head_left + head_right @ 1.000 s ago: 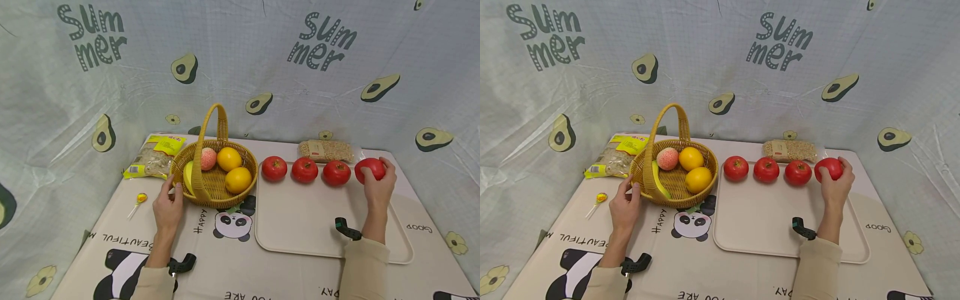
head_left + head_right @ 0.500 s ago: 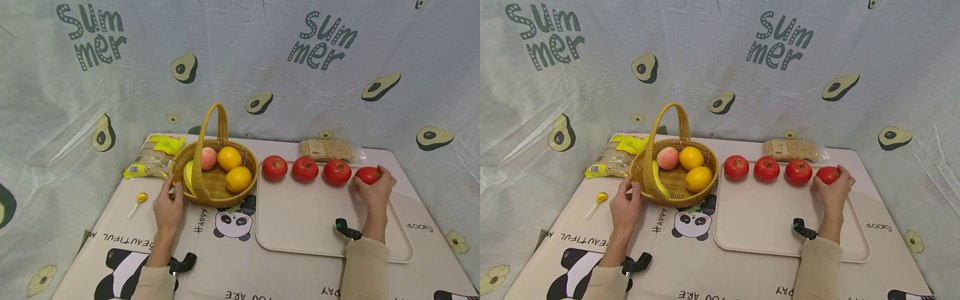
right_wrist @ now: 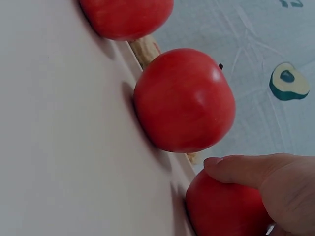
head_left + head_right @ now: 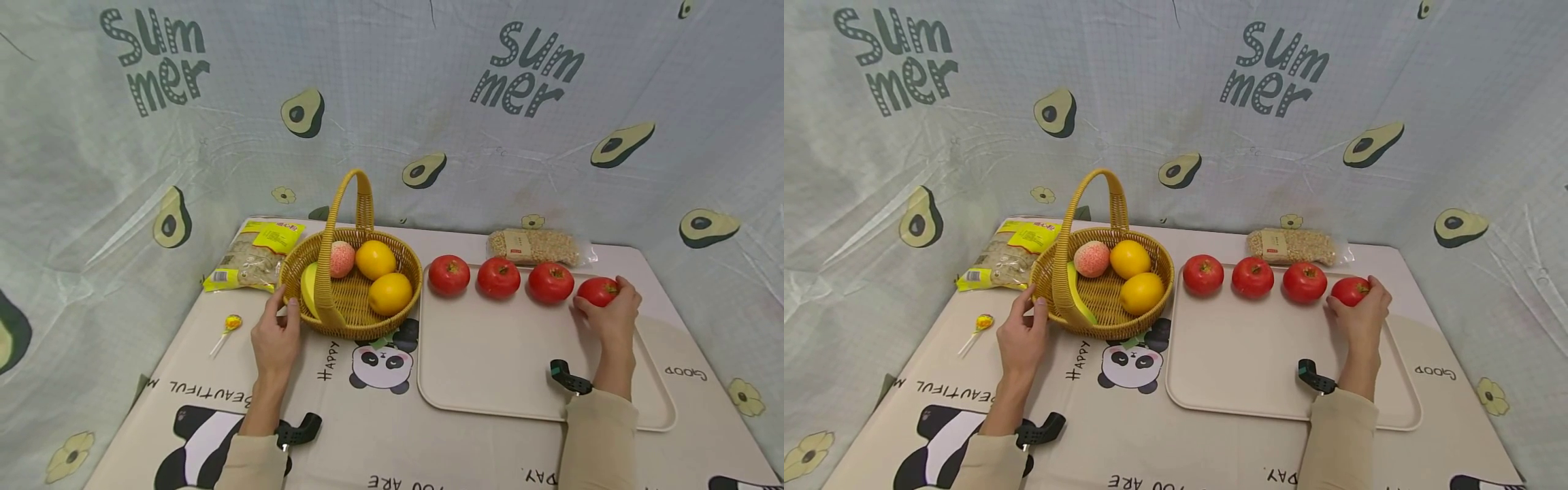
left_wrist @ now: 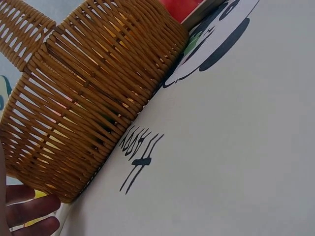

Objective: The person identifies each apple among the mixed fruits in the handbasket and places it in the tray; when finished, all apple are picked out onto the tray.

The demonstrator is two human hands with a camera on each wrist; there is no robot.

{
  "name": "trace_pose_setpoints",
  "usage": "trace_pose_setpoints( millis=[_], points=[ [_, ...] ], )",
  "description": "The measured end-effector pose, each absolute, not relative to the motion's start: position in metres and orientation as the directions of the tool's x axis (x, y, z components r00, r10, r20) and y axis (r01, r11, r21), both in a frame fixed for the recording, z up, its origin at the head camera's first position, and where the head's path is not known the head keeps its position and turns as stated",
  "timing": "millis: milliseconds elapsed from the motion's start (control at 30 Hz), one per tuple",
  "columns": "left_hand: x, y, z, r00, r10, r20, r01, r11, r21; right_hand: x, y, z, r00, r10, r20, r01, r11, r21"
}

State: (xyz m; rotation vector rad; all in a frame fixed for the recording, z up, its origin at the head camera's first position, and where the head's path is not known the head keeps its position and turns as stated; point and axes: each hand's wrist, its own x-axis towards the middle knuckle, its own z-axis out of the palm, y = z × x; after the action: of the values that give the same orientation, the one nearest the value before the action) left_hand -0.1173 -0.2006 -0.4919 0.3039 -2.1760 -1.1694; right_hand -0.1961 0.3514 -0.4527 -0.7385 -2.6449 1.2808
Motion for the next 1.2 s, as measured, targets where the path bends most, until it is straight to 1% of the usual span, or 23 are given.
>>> trace_pose_setpoints(
  millis=[233, 400, 800, 1033, 1200],
  points=[
    [-0.118, -0.202, -0.492, -0.766, -0.474, 0.434, 0.101, 0.579, 0.809, -0.194, 0.353, -0.442, -0.862, 0.474, -0.181, 0.446, 0.538, -0.716],
    [-0.118, -0.202, -0.492, -0.766, -0.47, 0.438, 0.105, 0.582, 0.807, -0.191, 0.352, -0.435, -0.853, 0.482, -0.201, 0.475, 0.555, -0.683],
    [-0.118, -0.2, -0.492, -0.77, -0.475, 0.426, 0.09, 0.581, 0.809, -0.192, 0.353, -0.442, -0.834, 0.528, -0.159, 0.461, 0.509, -0.727],
    [-0.118, -0.201, -0.493, -0.771, -0.476, 0.423, 0.085, 0.581, 0.809, -0.193, 0.353, -0.442, -0.83, 0.538, -0.144, 0.457, 0.51, -0.729],
    [-0.118, -0.201, -0.494, -0.775, -0.473, 0.419, 0.084, 0.58, 0.81, -0.192, 0.352, -0.437, -0.827, 0.542, -0.152, 0.475, 0.528, -0.704]
  ],
)
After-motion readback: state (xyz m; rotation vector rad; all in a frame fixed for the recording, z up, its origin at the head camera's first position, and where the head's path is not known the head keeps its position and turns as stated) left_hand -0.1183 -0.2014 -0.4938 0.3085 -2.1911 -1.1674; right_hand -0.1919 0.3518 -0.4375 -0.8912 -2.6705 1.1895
